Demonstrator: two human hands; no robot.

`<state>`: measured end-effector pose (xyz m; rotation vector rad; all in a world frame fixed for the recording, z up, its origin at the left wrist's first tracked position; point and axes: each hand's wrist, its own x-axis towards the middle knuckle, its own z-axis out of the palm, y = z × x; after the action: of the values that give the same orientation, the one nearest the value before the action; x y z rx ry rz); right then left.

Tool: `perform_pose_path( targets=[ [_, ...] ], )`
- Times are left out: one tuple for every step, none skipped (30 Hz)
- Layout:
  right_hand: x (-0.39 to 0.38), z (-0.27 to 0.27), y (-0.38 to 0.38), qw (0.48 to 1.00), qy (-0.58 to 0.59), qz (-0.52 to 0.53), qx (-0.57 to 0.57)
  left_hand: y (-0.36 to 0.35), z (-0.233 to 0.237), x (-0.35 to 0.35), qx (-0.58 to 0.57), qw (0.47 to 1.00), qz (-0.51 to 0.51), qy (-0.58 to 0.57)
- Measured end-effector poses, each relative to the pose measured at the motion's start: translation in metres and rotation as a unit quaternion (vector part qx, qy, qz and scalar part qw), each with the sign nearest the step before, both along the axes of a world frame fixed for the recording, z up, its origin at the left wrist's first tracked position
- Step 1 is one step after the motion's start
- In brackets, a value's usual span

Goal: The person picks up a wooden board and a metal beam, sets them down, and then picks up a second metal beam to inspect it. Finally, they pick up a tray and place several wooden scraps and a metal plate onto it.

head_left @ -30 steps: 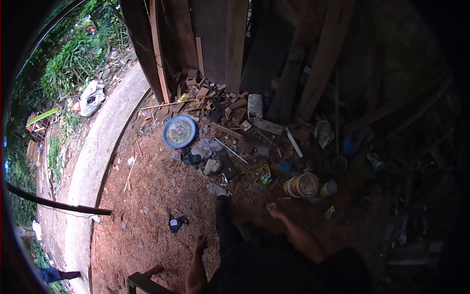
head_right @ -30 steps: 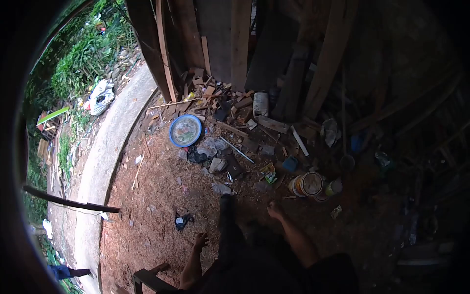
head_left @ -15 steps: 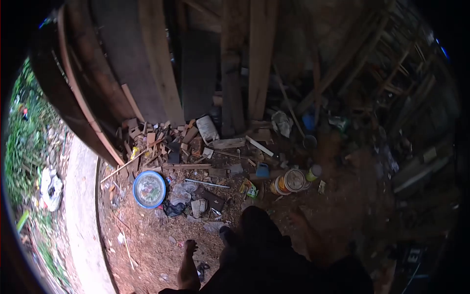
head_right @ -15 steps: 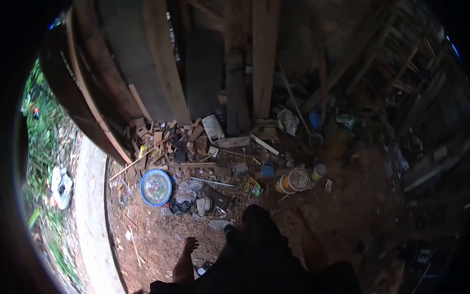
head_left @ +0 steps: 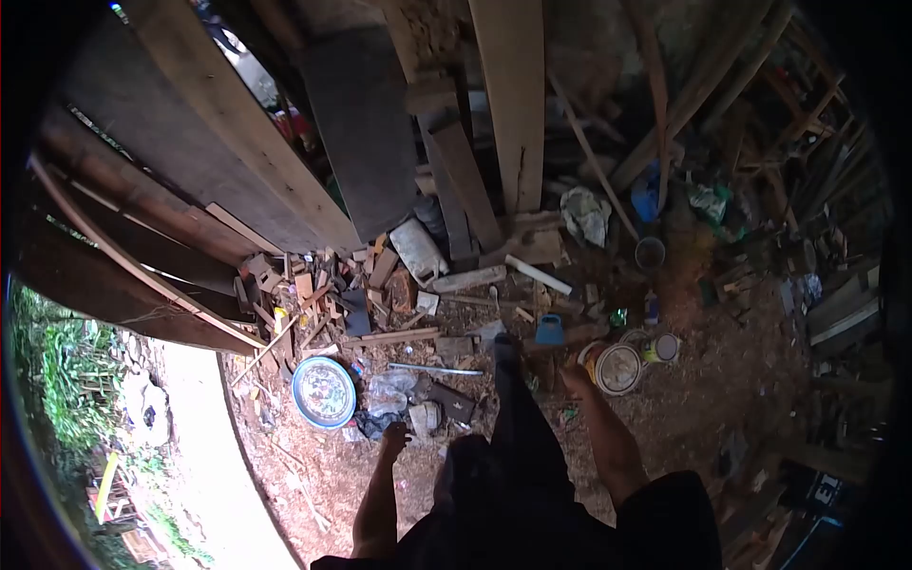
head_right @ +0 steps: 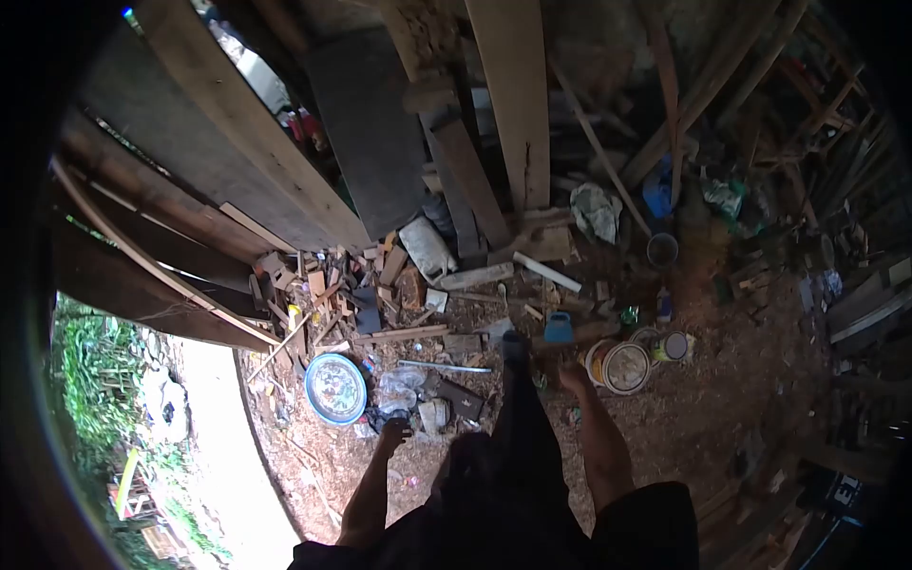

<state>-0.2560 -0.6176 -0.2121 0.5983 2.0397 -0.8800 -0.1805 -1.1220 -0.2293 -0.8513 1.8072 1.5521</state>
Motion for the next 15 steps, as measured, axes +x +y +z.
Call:
perform_pose_path(
  targets=[
    [-0.020, -0.015, -0.001, 0.998, 0.037, 0.041, -0.013, 0.004, 0.004, -0.016, -0.002, 1.000, -0.002, -0.013],
    [-0.043, -0.033, 0.001, 0.993, 0.078, 0.083, -0.023, 0.009, 0.000, -0.035, -0.021, 0.998, -0.052, -0.024],
    [-0.061, -0.038, 0.000, 0.994, 0.067, 0.086, -0.022, 0.016, -0.008, -0.049, -0.037, 0.994, -0.098, -0.037],
    [-0.078, -0.042, -0.006, 0.995, 0.087, 0.030, -0.025, 0.024, -0.018, -0.064, -0.030, 0.996, -0.083, -0.007],
    [-0.093, -0.048, -0.010, 0.994, 0.105, -0.025, -0.029, 0.028, -0.031, -0.078, -0.016, 0.997, -0.074, 0.028],
    [-0.111, -0.061, -0.008, 0.995, 0.098, -0.017, -0.030, 0.032, -0.058, -0.095, 0.007, 0.994, -0.087, 0.070],
    [-0.117, -0.078, -0.015, 0.987, 0.060, -0.127, -0.077, 0.025, -0.089, -0.102, 0.024, 0.989, -0.102, 0.103],
    [-0.123, -0.101, -0.021, 0.964, 0.021, -0.236, -0.119, 0.009, -0.145, -0.110, -0.034, 0.963, -0.206, 0.170],
    [-0.127, -0.136, -0.020, 0.965, 0.008, -0.230, -0.122, -0.004, -0.195, -0.116, -0.089, 0.918, -0.307, 0.234],
    [-0.123, -0.183, -0.013, 0.997, 0.015, -0.045, -0.054, 0.000, -0.199, -0.133, -0.164, 0.884, -0.383, 0.211],
    [-0.124, -0.233, -0.004, 0.989, 0.027, 0.145, 0.016, 0.014, -0.209, -0.166, -0.233, 0.839, -0.452, 0.192],
    [-0.113, -0.280, -0.003, 0.977, 0.079, 0.186, 0.066, 0.012, -0.245, -0.179, -0.232, 0.865, -0.403, 0.190],
    [-0.114, -0.292, -0.008, 0.979, 0.063, 0.186, 0.063, 0.010, -0.286, -0.193, -0.230, 0.886, -0.355, 0.191],
    [-0.130, -0.293, -0.015, 0.995, 0.024, 0.080, 0.049, 0.020, -0.300, -0.215, -0.219, 0.905, -0.313, 0.188],
    [-0.138, -0.303, -0.020, 0.999, -0.015, -0.027, 0.037, 0.025, -0.316, -0.241, -0.255, 0.875, -0.347, 0.221]
  ],
)
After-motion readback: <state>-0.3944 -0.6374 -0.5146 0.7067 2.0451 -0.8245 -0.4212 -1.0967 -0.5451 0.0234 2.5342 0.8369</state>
